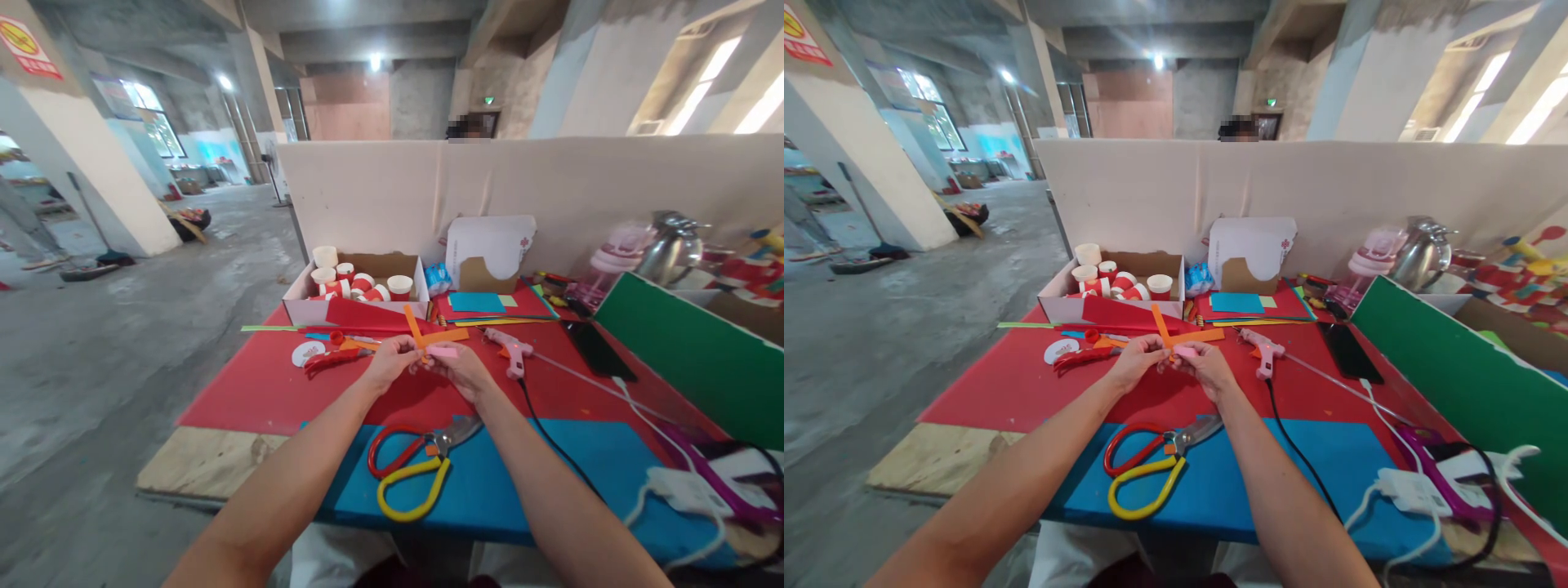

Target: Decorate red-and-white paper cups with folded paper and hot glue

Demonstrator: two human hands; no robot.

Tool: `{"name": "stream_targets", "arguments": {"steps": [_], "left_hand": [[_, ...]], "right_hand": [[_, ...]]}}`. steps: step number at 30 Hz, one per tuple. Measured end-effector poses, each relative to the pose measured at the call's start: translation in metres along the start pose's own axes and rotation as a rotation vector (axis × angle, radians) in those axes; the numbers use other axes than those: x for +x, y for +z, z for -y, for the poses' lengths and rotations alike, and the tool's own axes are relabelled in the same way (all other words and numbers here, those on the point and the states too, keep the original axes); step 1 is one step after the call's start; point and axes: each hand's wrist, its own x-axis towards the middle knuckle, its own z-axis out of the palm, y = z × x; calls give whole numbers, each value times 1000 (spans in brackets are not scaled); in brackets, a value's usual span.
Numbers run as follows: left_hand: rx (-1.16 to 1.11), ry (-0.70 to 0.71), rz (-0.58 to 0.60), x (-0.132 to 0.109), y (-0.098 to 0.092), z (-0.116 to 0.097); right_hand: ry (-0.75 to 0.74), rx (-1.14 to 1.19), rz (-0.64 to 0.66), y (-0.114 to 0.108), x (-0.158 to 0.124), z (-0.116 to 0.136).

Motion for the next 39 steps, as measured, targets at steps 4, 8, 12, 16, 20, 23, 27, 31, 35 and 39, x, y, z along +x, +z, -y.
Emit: {"name": "stream_targets", "arguments": {"steps": [4,8,12,16,20,23,27,31,35,39], "left_hand": [[14,-9,-12,-1,1,-2],[27,-42,-30,-1,2,-3],[-25,-102,-41,-2,0,-2],[-56,-148,-67,-1,1,-3],[-75,-155,-88,-1,2,-4],[-93,-150,-91,-1,2,-4],[-140,-124,-62,-1,0,-3],[-161,-110,-51,-3,2,-4],[-134,-147,-44,-4,5,-6],[-151,-100,-115,-3,5,-6]], "right_hand": [[-29,-30,-5,2,0,0],[-63,-62,-16,3,0,-1],[-76,-68,-74,4,0,-4],[-109,-117,-106,5,1,-6],[-170,-173,-125,6,1,-6],[-201,-202,-132,7,1,-4],[-224,-188,-158,7,1,-1],[-226,-133,-186,6,1,1],[-211,-112,-175,8,1,-1],[-172,-149,-140,10,0,-3]]}}
